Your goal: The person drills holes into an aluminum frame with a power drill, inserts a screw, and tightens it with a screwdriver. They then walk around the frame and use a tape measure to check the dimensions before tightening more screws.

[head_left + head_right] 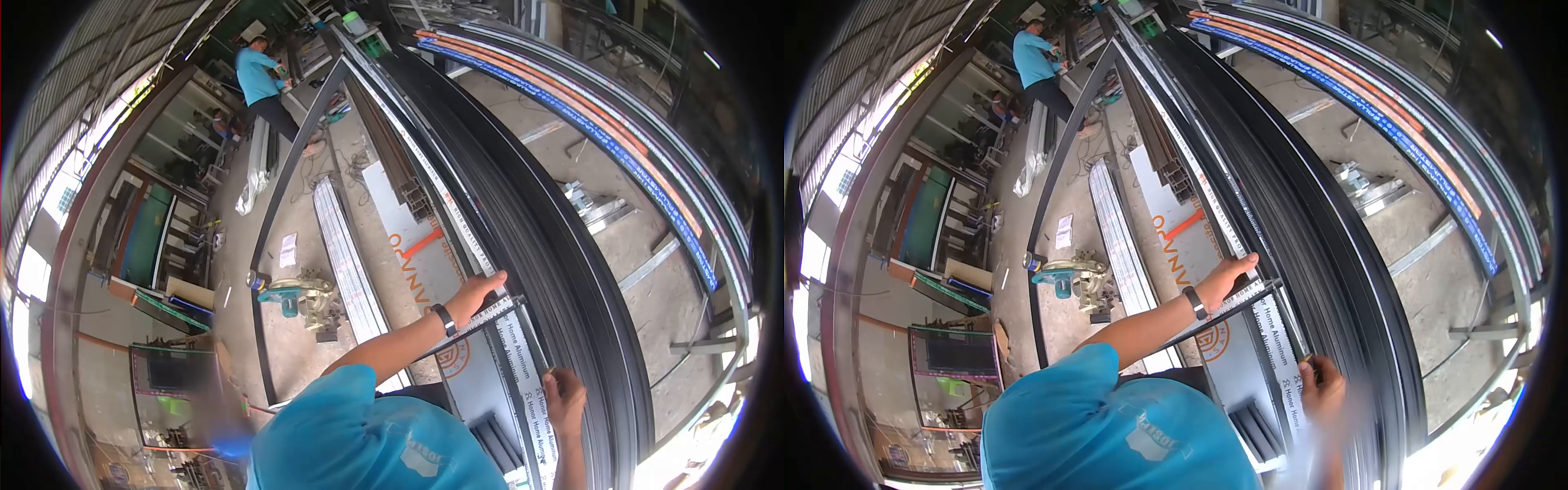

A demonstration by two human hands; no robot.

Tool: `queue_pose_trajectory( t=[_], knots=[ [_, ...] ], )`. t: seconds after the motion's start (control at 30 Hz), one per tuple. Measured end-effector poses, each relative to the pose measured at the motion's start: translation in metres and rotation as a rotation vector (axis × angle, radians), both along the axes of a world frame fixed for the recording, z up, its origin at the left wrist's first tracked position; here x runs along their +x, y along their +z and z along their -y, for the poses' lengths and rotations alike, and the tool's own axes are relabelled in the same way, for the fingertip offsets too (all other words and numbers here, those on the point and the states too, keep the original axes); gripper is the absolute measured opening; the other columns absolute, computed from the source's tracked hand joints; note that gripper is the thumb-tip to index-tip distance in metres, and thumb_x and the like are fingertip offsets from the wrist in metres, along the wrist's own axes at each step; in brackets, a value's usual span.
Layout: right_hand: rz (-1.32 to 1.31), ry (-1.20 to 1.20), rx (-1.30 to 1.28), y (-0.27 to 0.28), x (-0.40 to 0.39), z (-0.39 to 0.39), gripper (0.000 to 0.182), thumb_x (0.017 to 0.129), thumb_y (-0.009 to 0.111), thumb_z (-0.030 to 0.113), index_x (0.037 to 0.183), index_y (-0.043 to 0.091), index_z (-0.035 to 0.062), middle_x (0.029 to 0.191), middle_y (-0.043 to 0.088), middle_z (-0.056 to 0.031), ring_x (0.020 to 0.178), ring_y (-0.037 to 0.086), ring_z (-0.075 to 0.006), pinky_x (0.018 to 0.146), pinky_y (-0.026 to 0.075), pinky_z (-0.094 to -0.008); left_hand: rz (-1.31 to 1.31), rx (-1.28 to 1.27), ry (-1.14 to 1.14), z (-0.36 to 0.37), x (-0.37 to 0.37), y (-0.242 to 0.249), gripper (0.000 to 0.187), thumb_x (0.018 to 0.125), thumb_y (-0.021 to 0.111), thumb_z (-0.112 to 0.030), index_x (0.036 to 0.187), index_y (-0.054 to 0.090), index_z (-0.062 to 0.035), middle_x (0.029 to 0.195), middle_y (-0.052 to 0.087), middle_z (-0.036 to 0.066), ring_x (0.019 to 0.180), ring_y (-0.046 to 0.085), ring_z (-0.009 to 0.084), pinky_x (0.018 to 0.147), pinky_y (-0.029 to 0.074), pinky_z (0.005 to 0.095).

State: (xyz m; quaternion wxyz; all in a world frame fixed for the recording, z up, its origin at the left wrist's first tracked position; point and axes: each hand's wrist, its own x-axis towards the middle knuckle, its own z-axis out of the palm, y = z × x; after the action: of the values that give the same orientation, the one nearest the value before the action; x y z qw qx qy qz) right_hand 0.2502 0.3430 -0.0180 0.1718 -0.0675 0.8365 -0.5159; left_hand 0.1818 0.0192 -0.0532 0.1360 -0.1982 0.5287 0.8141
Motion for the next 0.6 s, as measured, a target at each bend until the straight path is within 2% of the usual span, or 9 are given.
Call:
queue_pose_trajectory(
  t=[0.1, 0.13, 0.27, 0.37, 0.4, 0.43, 0.5, 0.53, 0.6],
  knots=[
    [1.516, -0.077, -1.119, -0.022, -0.017, -0.009, 0.017, 0.097, 0.071, 0.016, 0.101, 0.066, 0.0002, 0.071, 0.066, -0.0085, 0.057, 0.065, -0.0176, 0.055, 0.055, -0.0324, 0.013, -0.024, -0.025, 0.0, 0.003, 0.003, 0.053, 0.1, 0.066, -0.05, 0.115, 0.067, 0.001, 0.1, 0.073, 0.009, 0.089, 0.073, 0.0147, 0.08, 0.06, 0.0289],
    [1.374, -0.119, -0.905, -0.023, -0.017, -0.013, 0.023, 0.099, 0.071, 0.022, 0.1, 0.066, 0.0, 0.072, 0.066, -0.0085, 0.058, 0.064, -0.0144, 0.054, 0.054, -0.0301, 0.014, -0.031, -0.034, 0.0, 0.001, 0.005, 0.053, 0.1, 0.065, -0.051, 0.113, 0.067, 0.0005, 0.098, 0.073, 0.008, 0.087, 0.073, 0.0147, 0.079, 0.06, 0.029],
    [-0.193, 0.127, -0.002, -0.01, 0.0, -0.004, 0.038, 0.103, 0.067, 0.037, 0.106, 0.065, -0.0005, 0.072, 0.066, -0.0078, 0.054, 0.06, -0.0122, 0.053, 0.053, -0.0251, 0.001, -0.062, -0.017, -0.004, 0.001, 0.011, 0.049, 0.101, 0.063, -0.052, 0.101, 0.069, -0.0033, 0.088, 0.073, 0.006, 0.079, 0.073, 0.0139, 0.073, 0.06, 0.0289],
    [0.684, -0.103, -0.412, -0.018, -0.003, -0.007, 0.04, 0.1, 0.071, 0.038, 0.106, 0.064, -0.0006, 0.073, 0.066, -0.0074, 0.055, 0.06, -0.013, 0.053, 0.053, -0.0259, -0.006, -0.038, 0.011, -0.008, 0.002, 0.021, 0.049, 0.101, 0.063, -0.052, 0.102, 0.069, -0.0034, 0.088, 0.073, 0.006, 0.079, 0.073, 0.0136, 0.071, 0.06, 0.028],
    [1.032, -0.098, -0.673, -0.013, -0.011, -0.011, 0.041, 0.098, 0.073, 0.039, 0.106, 0.064, -0.0005, 0.073, 0.065, -0.0071, 0.055, 0.061, -0.0137, 0.053, 0.053, -0.0264, 0.013, -0.03, -0.006, -0.007, 0.002, 0.016, 0.05, 0.101, 0.063, -0.054, 0.103, 0.069, -0.004, 0.088, 0.074, 0.006, 0.077, 0.073, 0.0134, 0.071, 0.06, 0.0267],
    [1.013, -0.118, -0.625, -0.006, -0.011, -0.012, 0.039, 0.098, 0.073, 0.037, 0.106, 0.064, -0.0006, 0.073, 0.065, -0.0071, 0.055, 0.061, -0.0137, 0.052, 0.052, -0.0262, 0.043, -0.101, -0.1, -0.002, 0.002, 0.017, 0.055, 0.1, 0.063, -0.056, 0.11, 0.069, -0.0021, 0.094, 0.074, 0.008, 0.084, 0.073, 0.0144, 0.078, 0.06, 0.0281],
    [0.95, -0.137, -0.54, 0.008, -0.015, -0.004, 0.035, 0.098, 0.073, 0.032, 0.107, 0.063, -0.0009, 0.073, 0.065, -0.0071, 0.055, 0.061, -0.0138, 0.049, 0.051, -0.0259, -0.029, -0.145, -0.078, -0.002, 0.001, 0.006, 0.063, 0.098, 0.064, -0.059, 0.119, 0.067, 0.0011, 0.101, 0.073, 0.01, 0.092, 0.072, 0.0163, 0.086, 0.058, 0.0302],
    [0.569, -0.079, -0.415, -0.017, -0.003, -0.008, 0.029, 0.098, 0.073, 0.027, 0.103, 0.065, -0.0001, 0.072, 0.065, -0.0068, 0.056, 0.061, -0.0138, 0.047, 0.05, -0.0246, -0.056, -0.129, -0.026, -0.005, 0.001, 0.001, 0.068, 0.098, 0.065, -0.059, 0.125, 0.065, 0.0031, 0.106, 0.072, 0.011, 0.097, 0.07, 0.018, 0.091, 0.056, 0.0314],
    [-0.139, 0.029, -0.069, -0.038, -0.003, -0.007, 0.023, 0.098, 0.073, 0.023, 0.099, 0.066, 0.001, 0.071, 0.065, -0.007, 0.055, 0.061, -0.0136, 0.046, 0.051, -0.0248, -0.044, -0.147, -0.058, -0.003, -0.001, 0.004, 0.069, 0.097, 0.066, -0.06, 0.125, 0.064, 0.0029, 0.102, 0.071, 0.01, 0.094, 0.07, 0.0182, 0.087, 0.057, 0.031]
  ],
)
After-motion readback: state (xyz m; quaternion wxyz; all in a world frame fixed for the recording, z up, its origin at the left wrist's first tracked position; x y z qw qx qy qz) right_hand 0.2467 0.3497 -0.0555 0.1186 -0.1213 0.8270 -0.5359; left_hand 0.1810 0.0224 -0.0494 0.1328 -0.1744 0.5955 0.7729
